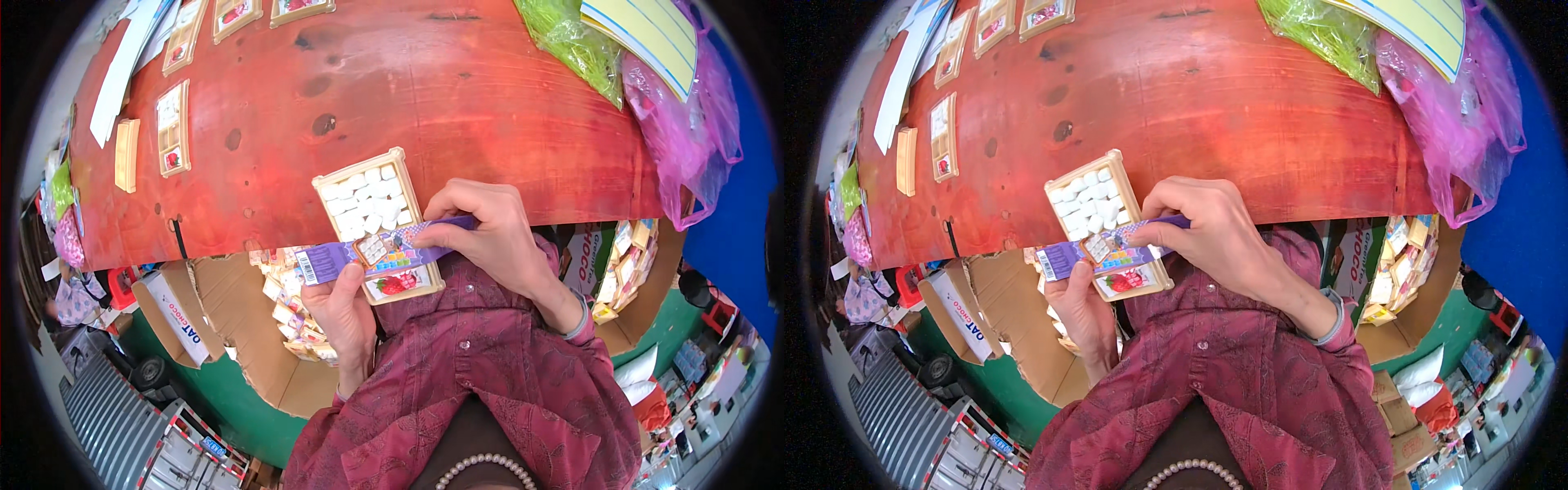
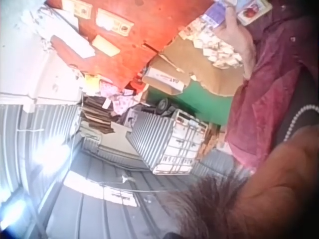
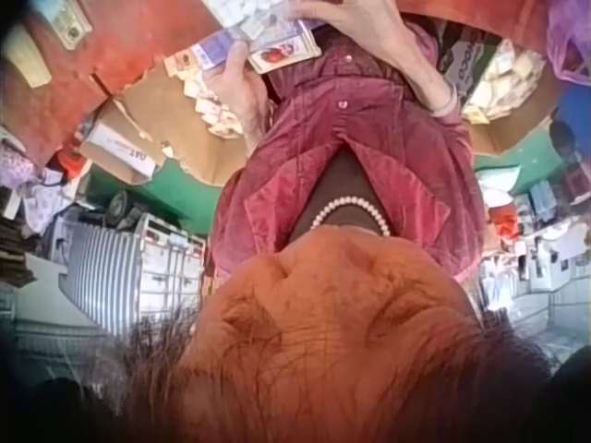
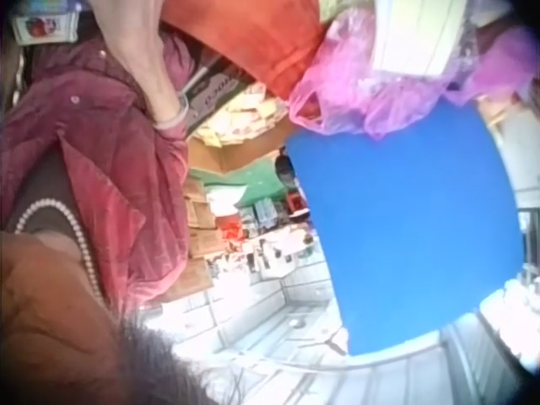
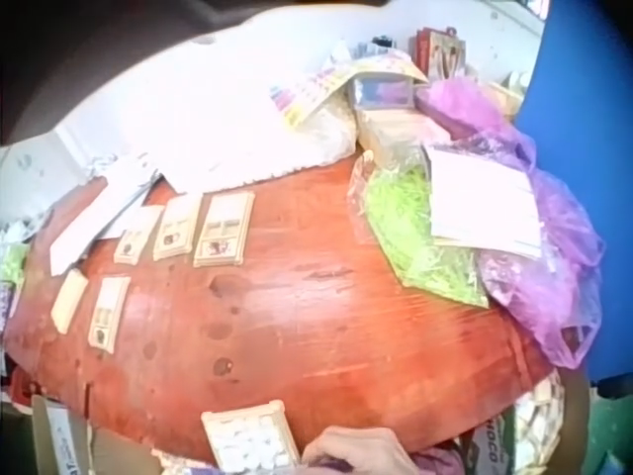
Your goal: Applying adhesive labels to small plastic trays containing white treats.
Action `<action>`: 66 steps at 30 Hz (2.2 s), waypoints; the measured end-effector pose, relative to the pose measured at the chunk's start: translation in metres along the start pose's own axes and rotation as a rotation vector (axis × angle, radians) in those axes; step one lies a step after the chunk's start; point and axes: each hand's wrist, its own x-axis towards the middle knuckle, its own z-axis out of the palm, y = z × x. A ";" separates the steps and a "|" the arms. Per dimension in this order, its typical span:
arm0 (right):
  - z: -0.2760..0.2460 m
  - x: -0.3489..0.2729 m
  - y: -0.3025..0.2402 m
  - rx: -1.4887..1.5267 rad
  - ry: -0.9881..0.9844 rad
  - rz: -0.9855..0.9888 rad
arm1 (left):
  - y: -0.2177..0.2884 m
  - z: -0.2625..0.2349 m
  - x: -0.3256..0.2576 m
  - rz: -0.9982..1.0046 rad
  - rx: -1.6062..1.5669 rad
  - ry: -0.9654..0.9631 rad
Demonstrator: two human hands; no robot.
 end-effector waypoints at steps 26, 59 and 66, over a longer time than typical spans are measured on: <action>-0.023 -0.025 0.027 0.682 0.001 -0.299 | -0.002 0.051 -0.002 0.131 0.025 -0.659; -0.027 -0.039 0.069 1.058 -0.091 -0.455 | -0.016 0.084 -0.025 -0.430 0.091 -0.873; -0.019 -0.038 0.074 1.195 -0.044 -0.480 | -0.027 0.086 -0.025 -0.317 0.084 -0.958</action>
